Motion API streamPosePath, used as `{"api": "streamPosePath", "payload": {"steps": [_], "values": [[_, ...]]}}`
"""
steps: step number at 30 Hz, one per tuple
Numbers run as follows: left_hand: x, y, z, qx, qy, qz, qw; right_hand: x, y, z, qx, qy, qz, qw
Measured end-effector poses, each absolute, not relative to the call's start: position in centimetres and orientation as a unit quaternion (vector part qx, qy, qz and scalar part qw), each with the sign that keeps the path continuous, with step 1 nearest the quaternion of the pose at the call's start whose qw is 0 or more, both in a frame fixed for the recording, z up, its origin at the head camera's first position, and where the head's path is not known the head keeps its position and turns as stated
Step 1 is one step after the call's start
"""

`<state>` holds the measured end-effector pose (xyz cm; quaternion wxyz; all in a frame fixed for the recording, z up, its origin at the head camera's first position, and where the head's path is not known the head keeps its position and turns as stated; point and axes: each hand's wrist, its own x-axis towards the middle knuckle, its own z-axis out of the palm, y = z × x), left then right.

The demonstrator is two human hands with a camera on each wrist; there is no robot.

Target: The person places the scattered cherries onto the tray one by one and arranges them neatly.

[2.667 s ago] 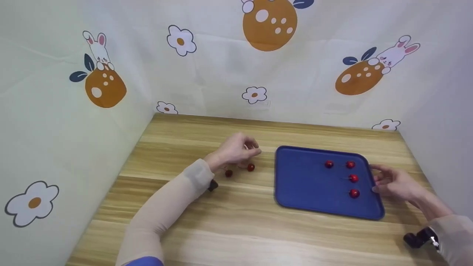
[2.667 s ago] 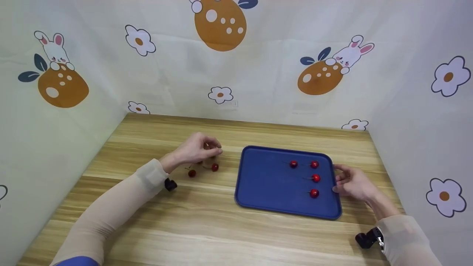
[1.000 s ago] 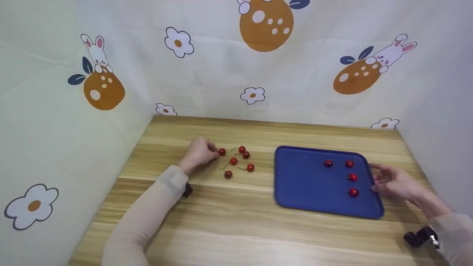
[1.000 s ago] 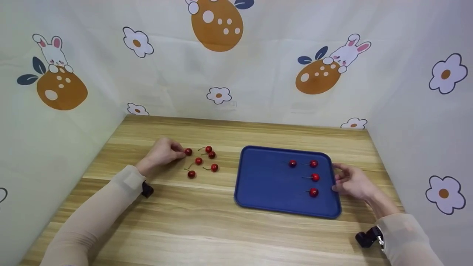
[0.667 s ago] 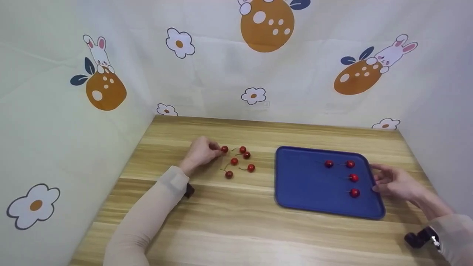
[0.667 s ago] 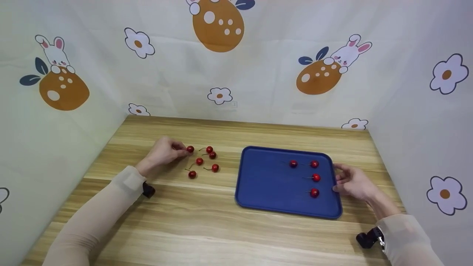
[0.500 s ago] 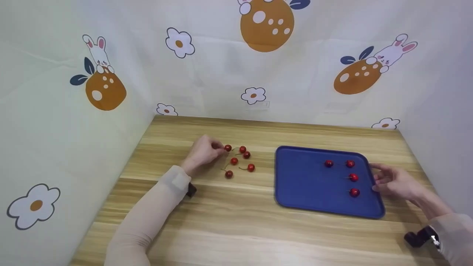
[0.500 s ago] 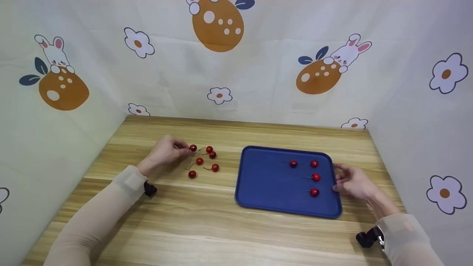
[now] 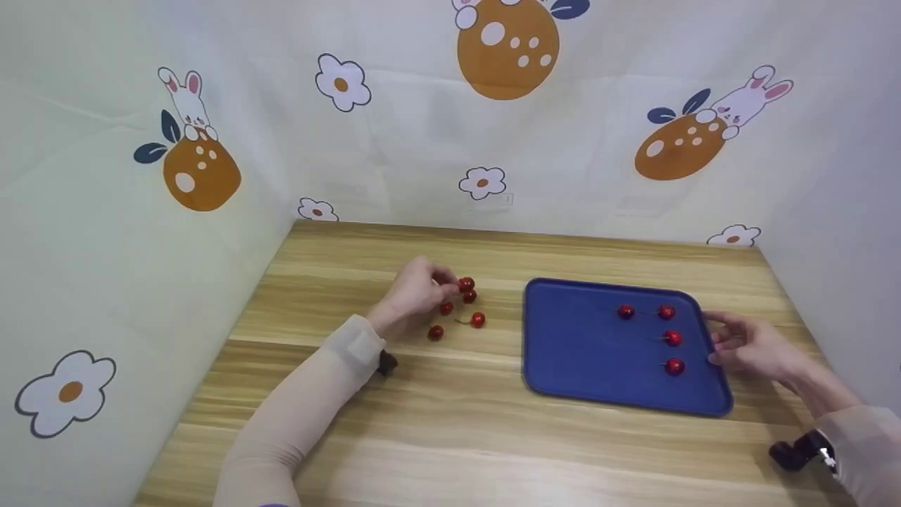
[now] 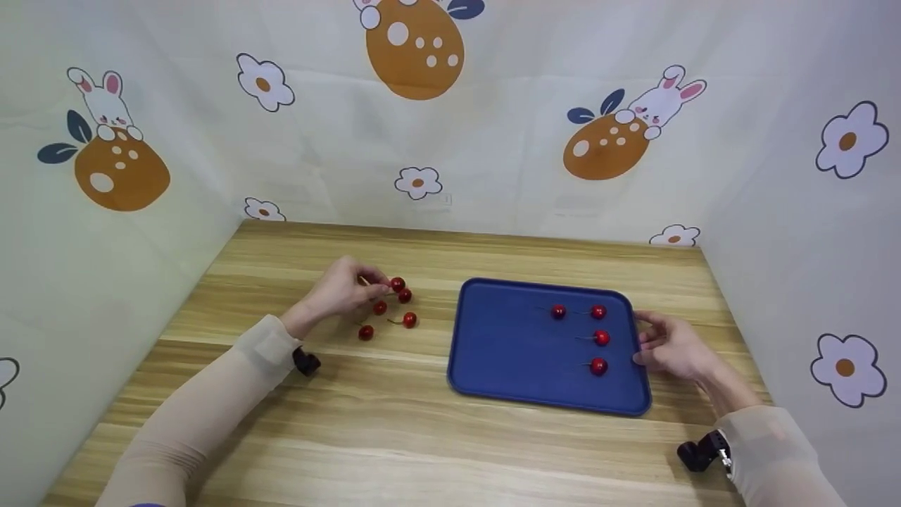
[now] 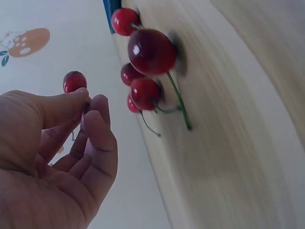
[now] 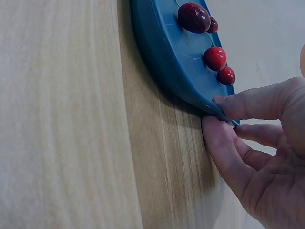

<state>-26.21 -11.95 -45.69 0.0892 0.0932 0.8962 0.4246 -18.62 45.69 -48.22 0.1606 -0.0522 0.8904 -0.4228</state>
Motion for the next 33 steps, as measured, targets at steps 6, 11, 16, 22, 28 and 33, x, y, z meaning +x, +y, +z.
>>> {"api": "streamPosePath", "payload": {"steps": [6, 11, 16, 22, 28, 33], "values": [[-25.9, -10.0, -45.2, 0.111, 0.883, 0.443, 0.110, -18.6, 45.7, -48.1, -0.047, 0.890, -0.423, 0.164], [-25.9, -8.4, -45.1, 0.156, 0.881, 0.436, 0.096, -18.6, 45.6, -48.0, -0.049, 0.891, -0.421, 0.164], [-25.8, -6.5, -45.1, 0.204, 0.875, 0.432, 0.077, -18.5, 45.6, -48.2, -0.052, 0.896, -0.414, 0.154], [-25.6, -4.0, -45.0, 0.228, 0.870, 0.429, 0.089, -18.5, 45.8, -48.4, -0.057, 0.895, -0.415, 0.151], [-25.6, -1.2, -44.8, 0.239, 0.879, 0.403, 0.094, -18.5, 45.8, -48.4, -0.049, 0.891, -0.422, 0.161], [-25.6, 1.3, -44.8, 0.231, 0.881, 0.396, 0.119, -18.6, 45.7, -48.3, -0.052, 0.894, -0.415, 0.159]]}}
